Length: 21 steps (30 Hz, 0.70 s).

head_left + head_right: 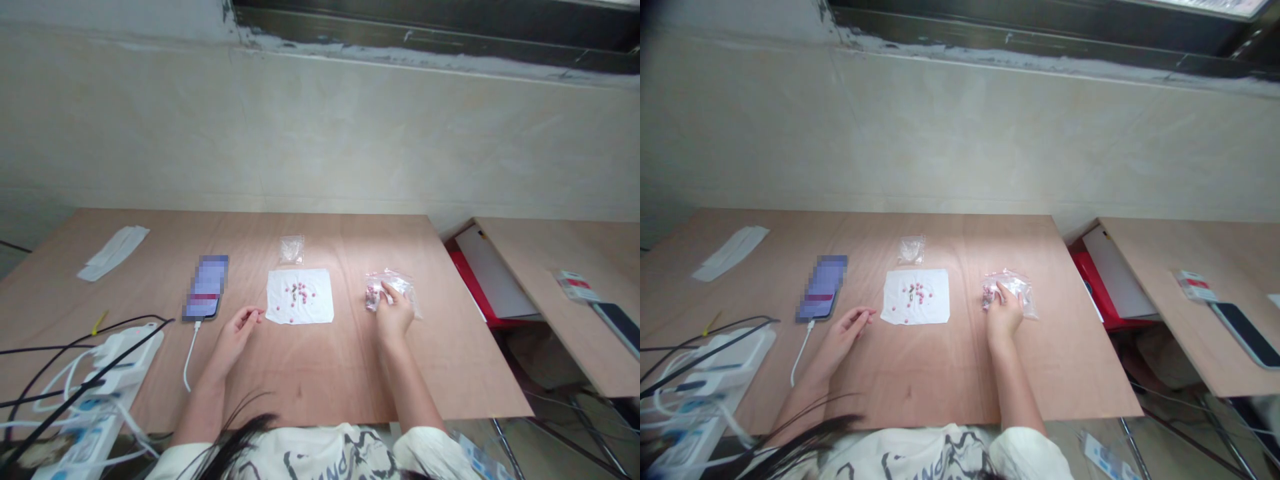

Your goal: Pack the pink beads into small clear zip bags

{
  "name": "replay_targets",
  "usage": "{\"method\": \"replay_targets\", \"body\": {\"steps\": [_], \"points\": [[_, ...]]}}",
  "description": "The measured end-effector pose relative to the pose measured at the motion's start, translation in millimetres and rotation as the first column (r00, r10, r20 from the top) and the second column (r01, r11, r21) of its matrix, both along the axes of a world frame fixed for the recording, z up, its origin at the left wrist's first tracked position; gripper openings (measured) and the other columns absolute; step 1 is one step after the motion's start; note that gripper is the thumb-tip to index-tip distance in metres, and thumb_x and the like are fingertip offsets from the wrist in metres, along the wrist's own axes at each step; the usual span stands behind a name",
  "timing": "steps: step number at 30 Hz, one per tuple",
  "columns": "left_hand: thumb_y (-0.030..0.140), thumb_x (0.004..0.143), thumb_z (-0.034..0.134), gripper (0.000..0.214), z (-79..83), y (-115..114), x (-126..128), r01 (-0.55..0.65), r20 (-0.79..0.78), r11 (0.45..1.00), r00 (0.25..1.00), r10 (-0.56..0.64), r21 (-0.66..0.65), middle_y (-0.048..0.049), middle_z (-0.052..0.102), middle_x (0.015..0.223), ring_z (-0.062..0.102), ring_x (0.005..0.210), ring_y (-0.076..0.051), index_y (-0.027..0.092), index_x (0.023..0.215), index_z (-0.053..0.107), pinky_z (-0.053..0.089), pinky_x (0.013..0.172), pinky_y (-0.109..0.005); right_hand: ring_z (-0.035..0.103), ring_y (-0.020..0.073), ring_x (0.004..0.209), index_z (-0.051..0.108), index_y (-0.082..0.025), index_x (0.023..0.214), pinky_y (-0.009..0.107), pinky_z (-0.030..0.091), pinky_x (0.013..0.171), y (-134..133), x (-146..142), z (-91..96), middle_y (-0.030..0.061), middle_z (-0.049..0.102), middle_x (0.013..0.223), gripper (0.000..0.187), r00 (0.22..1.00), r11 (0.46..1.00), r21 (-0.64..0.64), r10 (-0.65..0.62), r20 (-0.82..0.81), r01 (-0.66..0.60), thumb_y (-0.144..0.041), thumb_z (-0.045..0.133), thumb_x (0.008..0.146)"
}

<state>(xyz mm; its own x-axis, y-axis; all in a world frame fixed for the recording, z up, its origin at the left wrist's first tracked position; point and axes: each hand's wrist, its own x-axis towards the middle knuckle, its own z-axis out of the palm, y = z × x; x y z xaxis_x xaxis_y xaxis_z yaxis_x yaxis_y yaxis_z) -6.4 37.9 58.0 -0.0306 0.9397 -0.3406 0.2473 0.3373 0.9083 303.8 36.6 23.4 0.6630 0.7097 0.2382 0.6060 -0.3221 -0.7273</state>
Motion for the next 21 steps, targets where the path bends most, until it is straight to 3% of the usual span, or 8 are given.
{"method": "replay_targets", "body": {"steps": [4, 7, 9, 11, 14, 16, 18, 21], "points": [[0.043, 0.069, 0.052, 0.032, -0.9, 9.3, 3.7, 0.045, -0.002, 0.998, 0.999, -0.045, 0.033, 0.0006, 0.055, 0.066, 0.041, 0.049, -0.008, 0.015, 0.082, 0.059, 0.031, 0.046, -0.019, 0.058, 0.0229, 0.089, 0.065, -0.014, 0.093, 0.043, 0.025, 0.097, -3.6, -11.4, 25.0, 0.0094, 0.066, 0.088, 0.028, 0.999, 0.995, 0.102, 0.001, -0.039, 0.003, -0.023, 0.048, 0.072], [0.04, 0.072, 0.05, 0.03, 9.9, 16.3, 22.2, 0.137, 0.062, 0.989, 0.988, -0.14, 0.047, -0.0011, 0.057, 0.071, 0.047, 0.057, -0.01, 0.015, 0.085, 0.058, 0.037, 0.053, -0.02, 0.059, 0.0204, 0.087, 0.065, -0.017, 0.091, 0.043, 0.02, 0.1, -5.5, -35.9, 44.8, 0.0063, 0.067, 0.089, 0.024, 0.977, 0.977, 0.137, 0.178, -0.118, -0.161, -0.023, 0.05, 0.073], [0.039, 0.073, 0.05, 0.029, 20.9, 20.0, 39.0, 0.252, 0.122, 0.967, 0.959, -0.256, 0.046, -0.0025, 0.059, 0.077, 0.05, 0.061, -0.011, 0.015, 0.088, 0.058, 0.04, 0.056, -0.021, 0.061, 0.0189, 0.083, 0.065, -0.022, 0.088, 0.046, 0.016, 0.101, -6.6, -58.0, 51.6, 0.0029, 0.067, 0.088, 0.021, 0.898, 0.912, 0.14, 0.406, -0.17, -0.385, -0.021, 0.049, 0.074], [0.037, 0.071, 0.053, 0.026, 31.1, 22.3, 52.6, 0.354, 0.141, 0.933, 0.923, -0.359, 0.057, -0.0027, 0.059, 0.079, 0.051, 0.061, -0.011, 0.016, 0.086, 0.058, 0.042, 0.055, -0.021, 0.061, 0.0182, 0.083, 0.065, -0.027, 0.088, 0.048, 0.013, 0.101, -8.0, -79.0, 51.9, 0.0007, 0.066, 0.091, 0.022, 0.778, 0.801, 0.141, 0.599, -0.191, -0.582, -0.018, 0.047, 0.076], [0.033, 0.07, 0.054, 0.018, 39.4, 22.3, 57.2, 0.418, 0.126, 0.907, 0.898, -0.421, 0.054, -0.0004, 0.057, 0.07, 0.049, 0.052, -0.009, 0.015, 0.074, 0.058, 0.042, 0.051, -0.021, 0.059, 0.0181, 0.088, 0.064, -0.029, 0.088, 0.048, 0.011, 0.101, -10.8, -98.8, 47.5, 0.0002, 0.066, 0.092, 0.026, 0.681, 0.702, 0.146, 0.712, -0.174, -0.697, -0.015, 0.044, 0.078], [0.031, 0.07, 0.054, 0.016, 40.1, 19.8, 50.9, 0.408, 0.127, 0.913, 0.904, -0.408, 0.026, 0.0012, 0.056, 0.063, 0.051, 0.051, -0.01, 0.015, 0.071, 0.057, 0.044, 0.052, -0.022, 0.055, 0.0197, 0.095, 0.063, -0.028, 0.088, 0.049, 0.013, 0.1, -13.1, -103.4, 48.7, 0.0014, 0.066, 0.092, 0.024, 0.669, 0.687, 0.125, 0.726, -0.162, -0.715, -0.015, 0.047, 0.076], [0.031, 0.069, 0.055, 0.015, 39.0, 16.1, 43.2, 0.393, 0.154, 0.92, 0.909, -0.386, -0.011, 0.0019, 0.055, 0.06, 0.053, 0.051, -0.011, 0.015, 0.071, 0.056, 0.046, 0.052, -0.023, 0.05, 0.0218, 0.1, 0.062, -0.025, 0.085, 0.047, 0.022, 0.095, -15.4, -105.4, 55.6, 0.0038, 0.065, 0.091, 0.017, 0.67, 0.688, 0.089, 0.723, -0.171, -0.72, -0.018, 0.051, 0.073], [0.031, 0.068, 0.057, 0.016, 38.1, 10.1, 38.4, 0.408, 0.198, 0.912, 0.898, -0.393, -0.035, 0.0025, 0.055, 0.059, 0.054, 0.048, -0.01, 0.015, 0.069, 0.055, 0.047, 0.049, -0.023, 0.051, 0.0196, 0.084, 0.058, -0.019, 0.072, 0.035, 0.037, 0.078, -17.3, -110.6, 69.9, 0.0046, 0.061, 0.077, 0.009, 0.643, 0.676, 0.045, 0.718, -0.266, -0.736, -0.027, 0.052, 0.073]]}}
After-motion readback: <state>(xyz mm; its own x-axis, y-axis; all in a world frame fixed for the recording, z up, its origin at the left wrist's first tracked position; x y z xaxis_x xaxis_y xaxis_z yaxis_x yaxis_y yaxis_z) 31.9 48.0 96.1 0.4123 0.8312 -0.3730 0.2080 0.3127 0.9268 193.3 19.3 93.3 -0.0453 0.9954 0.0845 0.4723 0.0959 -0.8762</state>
